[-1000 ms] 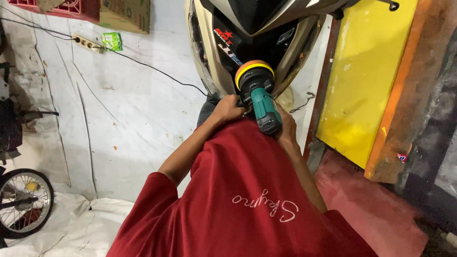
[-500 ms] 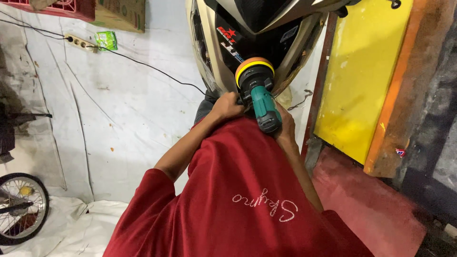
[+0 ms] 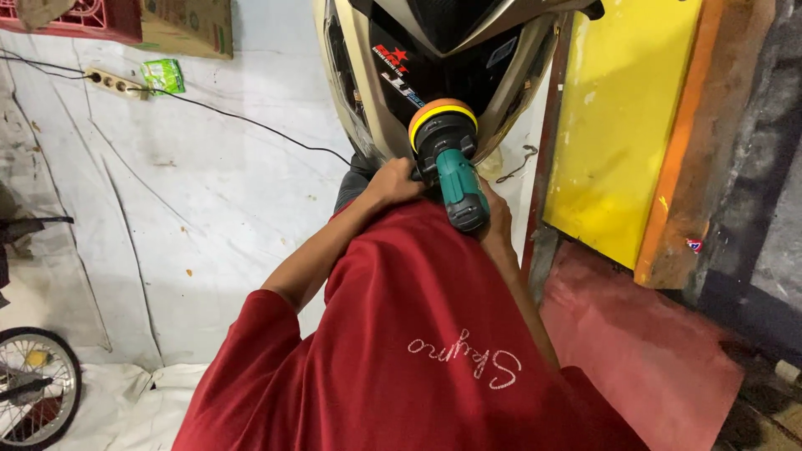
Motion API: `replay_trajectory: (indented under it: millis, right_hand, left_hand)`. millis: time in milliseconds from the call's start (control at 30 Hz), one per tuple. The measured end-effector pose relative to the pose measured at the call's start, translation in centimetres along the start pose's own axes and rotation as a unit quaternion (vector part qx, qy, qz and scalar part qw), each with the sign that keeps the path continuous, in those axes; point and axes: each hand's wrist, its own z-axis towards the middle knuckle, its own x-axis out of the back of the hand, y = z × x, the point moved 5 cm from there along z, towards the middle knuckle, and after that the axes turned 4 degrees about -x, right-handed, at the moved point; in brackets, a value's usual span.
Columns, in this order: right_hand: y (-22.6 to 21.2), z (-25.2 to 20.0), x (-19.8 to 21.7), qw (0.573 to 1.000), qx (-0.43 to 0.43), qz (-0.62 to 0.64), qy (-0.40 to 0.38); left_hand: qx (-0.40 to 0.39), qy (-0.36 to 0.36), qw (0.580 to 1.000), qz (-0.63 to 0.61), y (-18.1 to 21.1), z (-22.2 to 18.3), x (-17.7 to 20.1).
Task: The person uses a handheld electric polisher with a yellow pad to buff the front body panel of a beige scooter. They hold the tool with both hands and move it in circular motions across the scooter's surface.
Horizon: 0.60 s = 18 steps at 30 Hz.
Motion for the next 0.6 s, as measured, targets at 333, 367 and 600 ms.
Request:
replay_trajectory:
  millis: [333,367,600]
  right_hand:
    - [-0.9,-1.1,-0.9,0.998,-0.002,0.055,0.039]
    - [-1.1,-1.1,-1.0,0.999,0.000,0.028,0.045]
    - [-3.2,-1.1,-1.8,0.997,-0.037,0.055,0.046]
  left_hand:
    - [-0.057,-0.021,0.998,0.006,0.8,-0.1,1.8]
    - [-0.053,-0.022,0.998,0.008,0.9,-0.1,2.1]
    - [-0.048,-0.041,0.998,-0.001,1.6,-0.4,4.5]
